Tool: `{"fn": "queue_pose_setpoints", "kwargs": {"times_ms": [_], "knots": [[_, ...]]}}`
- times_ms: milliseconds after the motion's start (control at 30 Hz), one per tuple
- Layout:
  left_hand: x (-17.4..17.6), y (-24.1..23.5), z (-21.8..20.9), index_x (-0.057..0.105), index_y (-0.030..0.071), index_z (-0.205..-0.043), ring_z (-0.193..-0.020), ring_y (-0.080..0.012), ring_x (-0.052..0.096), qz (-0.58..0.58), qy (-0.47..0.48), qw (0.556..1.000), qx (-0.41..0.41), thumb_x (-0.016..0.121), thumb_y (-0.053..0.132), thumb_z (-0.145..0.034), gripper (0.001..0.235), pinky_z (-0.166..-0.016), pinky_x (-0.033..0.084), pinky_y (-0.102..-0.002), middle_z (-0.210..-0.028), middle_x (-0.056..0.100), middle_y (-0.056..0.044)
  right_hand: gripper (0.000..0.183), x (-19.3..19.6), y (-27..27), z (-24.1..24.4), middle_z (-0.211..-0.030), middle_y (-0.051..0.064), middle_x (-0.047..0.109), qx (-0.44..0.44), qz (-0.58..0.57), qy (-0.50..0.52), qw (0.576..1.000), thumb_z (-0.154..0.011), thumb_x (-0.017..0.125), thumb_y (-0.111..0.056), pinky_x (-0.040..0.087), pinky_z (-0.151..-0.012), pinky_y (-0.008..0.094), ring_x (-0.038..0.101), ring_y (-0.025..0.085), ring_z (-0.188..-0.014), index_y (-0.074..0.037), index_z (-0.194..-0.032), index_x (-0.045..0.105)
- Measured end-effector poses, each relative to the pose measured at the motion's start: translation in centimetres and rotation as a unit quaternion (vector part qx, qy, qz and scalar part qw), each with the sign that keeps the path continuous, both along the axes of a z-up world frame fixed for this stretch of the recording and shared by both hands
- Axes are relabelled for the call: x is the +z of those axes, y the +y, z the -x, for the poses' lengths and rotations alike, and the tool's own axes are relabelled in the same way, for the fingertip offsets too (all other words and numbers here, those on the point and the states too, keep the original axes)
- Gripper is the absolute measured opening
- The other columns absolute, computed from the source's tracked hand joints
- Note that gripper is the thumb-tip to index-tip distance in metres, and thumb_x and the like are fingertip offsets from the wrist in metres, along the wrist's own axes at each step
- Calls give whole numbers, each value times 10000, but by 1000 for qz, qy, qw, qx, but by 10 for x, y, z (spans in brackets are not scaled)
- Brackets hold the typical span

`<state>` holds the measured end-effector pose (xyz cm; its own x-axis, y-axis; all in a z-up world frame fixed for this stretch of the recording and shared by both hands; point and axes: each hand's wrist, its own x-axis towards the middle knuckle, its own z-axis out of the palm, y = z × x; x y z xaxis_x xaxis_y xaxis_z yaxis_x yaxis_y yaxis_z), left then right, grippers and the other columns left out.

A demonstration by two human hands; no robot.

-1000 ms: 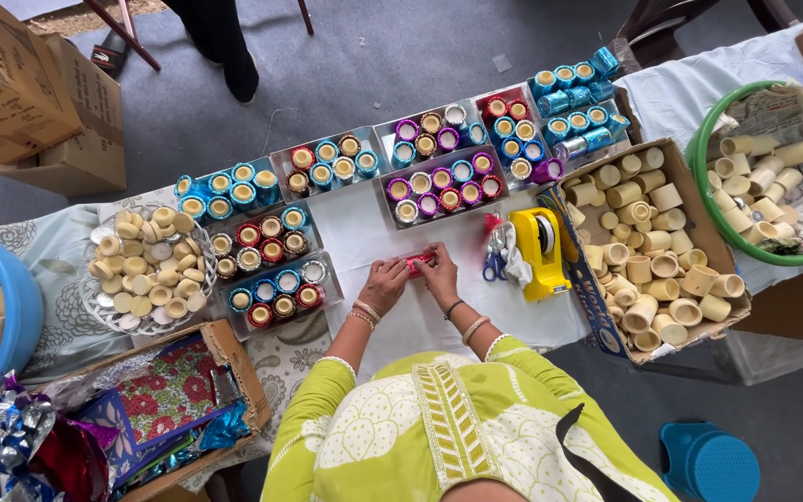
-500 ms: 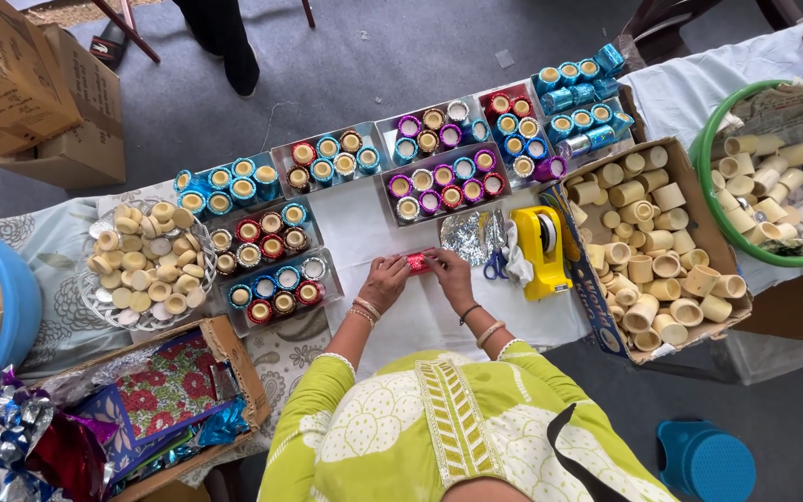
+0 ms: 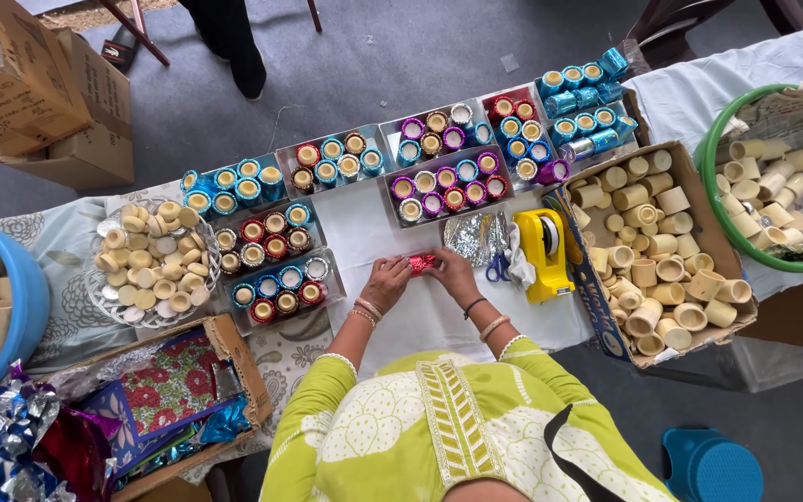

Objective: The person wraps small cylindrical candles in shiny red foil, folding the material around the body and tucking the edges to create a neat package. They place the finished items into a tray and then pick up a new candle from a box to repeat the process.

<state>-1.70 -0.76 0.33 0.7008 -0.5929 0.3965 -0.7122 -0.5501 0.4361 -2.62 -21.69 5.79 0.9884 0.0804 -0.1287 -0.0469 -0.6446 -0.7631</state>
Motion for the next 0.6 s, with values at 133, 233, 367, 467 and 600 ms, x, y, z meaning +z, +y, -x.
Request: {"fn": "queue_pose_setpoints", "kwargs": {"times_ms": [133,233,367,467,600], "knots": [[1,0,-1,662,62,-1122,-1209,-263,621,-2,6,1000,1,696,86,-882,244,-1029,436,-449,-1265,683,-101,333,12,7,2,-974,79,615,-9,82,-97,992,-789,834,-185,534,-724,388,625,259,-840,-151,-1103,729],[-2,-1,2,659,49,-1148,-1224,-276,615,1,12,1000,6,695,87,-878,275,-1040,432,-453,-1265,679,-110,262,11,14,3,-1025,23,609,47,132,-186,972,-769,806,-188,551,-747,372,578,276,-956,-222,-1026,770],[-3,1,0,651,75,-1210,-1287,-255,607,72,104,991,49,713,94,-849,366,-1086,420,-455,-1266,682,-96,216,1,14,0,-1047,-14,624,50,198,-193,960,-782,800,-184,530,-819,354,548,250,-959,-258,-983,777],[-7,7,1,629,75,-1271,-1313,-262,586,146,157,972,93,716,102,-819,461,-1104,409,-455,-1283,673,-106,221,4,15,1,-1043,-12,623,52,200,-192,959,-767,799,-189,517,-829,352,539,251,-938,-270,-972,787],[21,13,-2,656,129,-1228,-1346,-279,550,101,153,978,102,744,110,-800,437,-1098,386,-465,-1315,676,-96,213,3,15,1,-1037,-12,619,53,210,-196,956,-775,795,-189,512,-834,349,531,244,-933,-272,-971,796]]}}
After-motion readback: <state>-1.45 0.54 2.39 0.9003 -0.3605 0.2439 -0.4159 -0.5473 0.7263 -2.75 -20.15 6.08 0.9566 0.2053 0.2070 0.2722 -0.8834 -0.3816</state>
